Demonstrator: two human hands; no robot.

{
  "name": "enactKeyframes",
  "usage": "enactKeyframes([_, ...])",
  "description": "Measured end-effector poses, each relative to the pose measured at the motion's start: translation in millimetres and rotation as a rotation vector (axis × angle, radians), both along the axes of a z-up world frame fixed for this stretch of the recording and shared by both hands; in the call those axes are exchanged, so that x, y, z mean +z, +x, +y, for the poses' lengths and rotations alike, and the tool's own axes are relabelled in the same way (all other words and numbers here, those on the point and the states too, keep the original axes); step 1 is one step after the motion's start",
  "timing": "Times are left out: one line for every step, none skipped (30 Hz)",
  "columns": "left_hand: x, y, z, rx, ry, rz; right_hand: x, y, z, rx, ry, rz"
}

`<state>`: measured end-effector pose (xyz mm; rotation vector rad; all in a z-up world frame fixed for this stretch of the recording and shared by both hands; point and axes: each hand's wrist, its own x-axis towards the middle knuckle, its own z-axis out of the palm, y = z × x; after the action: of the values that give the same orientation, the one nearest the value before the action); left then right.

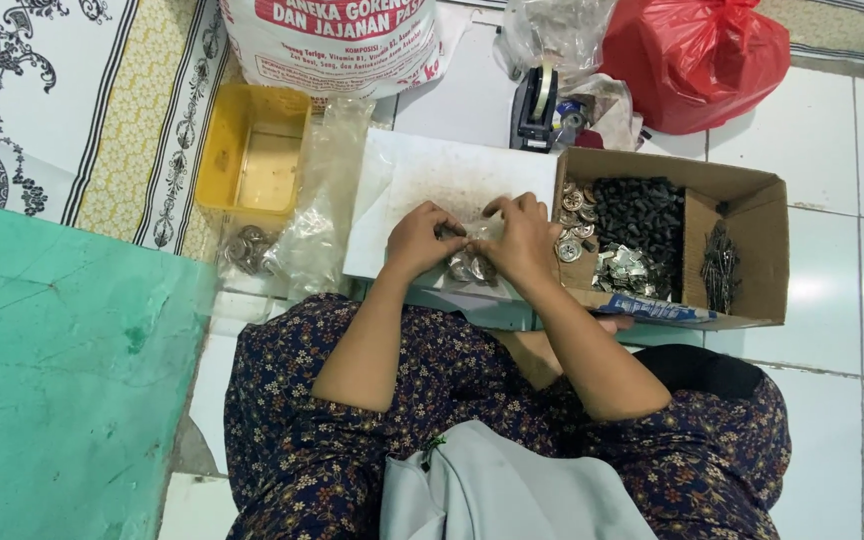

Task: The person sits on the floor and assembles small metal components by hand. They pick up circular metal pieces and fasteners from a cardboard box, attach them together, and place the assembled units into a small plastic bag on a white tray.

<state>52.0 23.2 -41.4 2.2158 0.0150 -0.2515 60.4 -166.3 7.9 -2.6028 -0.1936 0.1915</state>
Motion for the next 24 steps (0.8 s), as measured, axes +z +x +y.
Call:
enactKeyframes([1.8, -0.3, -0.1, -0.001, -0.001, -0.001, 0.4, 3.3, -0.8, -0.001, -0.001, -0.001])
enactKeyframes([3.6, -0.5, -0.3, 0.0, -0.01, 0.007, 0.8, 6.6, -1.8, -0.039, 0.065, 0.075])
enactKeyframes([5.7, -0.5, -0.7, 0.001, -0.019, 0.015, 1.6, 10.2, -2.9, -0.077, 0.131, 0.151])
enactKeyframes([2.7, 0.4, -0.4, 0.0, -0.02, 0.014, -12.2, 15.4, -3.1, -0.078, 0.13, 0.15])
enactKeyframes([-0.5, 1.4, 0.1, -0.01, -0.008, 0.002, -26.1, 20.4, -3.3, -0.131, 0.192, 0.229])
enactKeyframes([-3.7, 2.5, 0.5, -0.02, 0.005, -0.011, -39.9, 25.5, -3.5, -0.183, 0.255, 0.307])
enactKeyframes([-2.3, 2.0, -0.2, -0.021, 0.006, -0.011, -35.3, 24.5, -2.0, -0.184, 0.256, 0.306])
enactKeyframes([-1.1, 1.6, -0.9, -0.012, 0.014, -0.011, -30.7, 23.5, -0.5, -0.209, 0.248, 0.26])
enactKeyframes([-0.4, -0.3, -1.2, -0.003, 0.022, -0.008, -26.7, 21.2, 1.4, -0.234, 0.238, 0.216])
enactKeyframes([1.1, -1.6, -2.4, -0.003, 0.021, -0.007, -28.4, 20.4, 3.2, -0.235, 0.238, 0.218])
enactKeyframes([2.8, -2.4, -3.8, 0.02, 0.027, -0.025, -30.1, 19.6, 4.5, -0.234, 0.226, 0.188])
enactKeyframes([4.7, -3.2, -5.4, 0.044, 0.033, -0.043, -31.6, 18.9, 5.7, -0.234, 0.213, 0.159])
enactKeyframes([2.6, -3.4, -7.8, 0.042, 0.034, -0.044, -36.9, 19.8, 0.1, -0.236, 0.216, 0.158])
enactKeyframes([0.6, -3.5, -10.1, 0.069, 0.037, -0.106, -42.1, 20.7, -5.6, -0.268, 0.291, 0.17])
enactKeyframes([-1.9, -4.2, -12.9, 0.095, 0.039, -0.167, -47.8, 21.0, -11.6, -0.301, 0.367, 0.183])
enactKeyframes([-0.5, -4.6, -10.9, 0.093, 0.041, -0.168, -54.6, 17.5, -16.2, -0.303, 0.368, 0.183])
enactKeyframes([0.9, -4.8, -10.1, 0.042, 0.063, -0.155, -61.0, 13.7, -22.0, -0.276, 0.342, 0.221])
enactKeyframes([2.4, -5.0, -9.5, -0.008, 0.086, -0.143, -67.3, 9.7, -28.1, -0.25, 0.316, 0.259])
enactKeyframes([0.4, -3.0, -10.2, -0.012, 0.084, -0.146, -44.8, -2.5, -25.2, -0.253, 0.316, 0.254])
enactKeyframes([-1.6, -1.1, -11.0, -0.041, 0.094, -0.129, -22.4, -15.0, -22.0, -0.22, 0.294, 0.273])
enactKeyframes([-4.4, -1.6, -10.5, -0.069, 0.105, -0.108, -0.9, -29.6, -17.5, -0.187, 0.272, 0.296])
enactKeyframes([-13.4, -0.6, -10.6, -0.072, 0.104, -0.108, 4.3, -34.9, -17.9, -0.189, 0.271, 0.296])
enactKeyframes([-21.6, 1.4, -10.4, -0.081, 0.127, -0.122, 9.9, -39.3, -17.9, -0.135, 0.213, 0.289])
enactKeyframes([-29.7, 3.3, -10.5, -0.089, 0.15, -0.136, 15.6, -43.8, -18.3, -0.082, 0.155, 0.281])
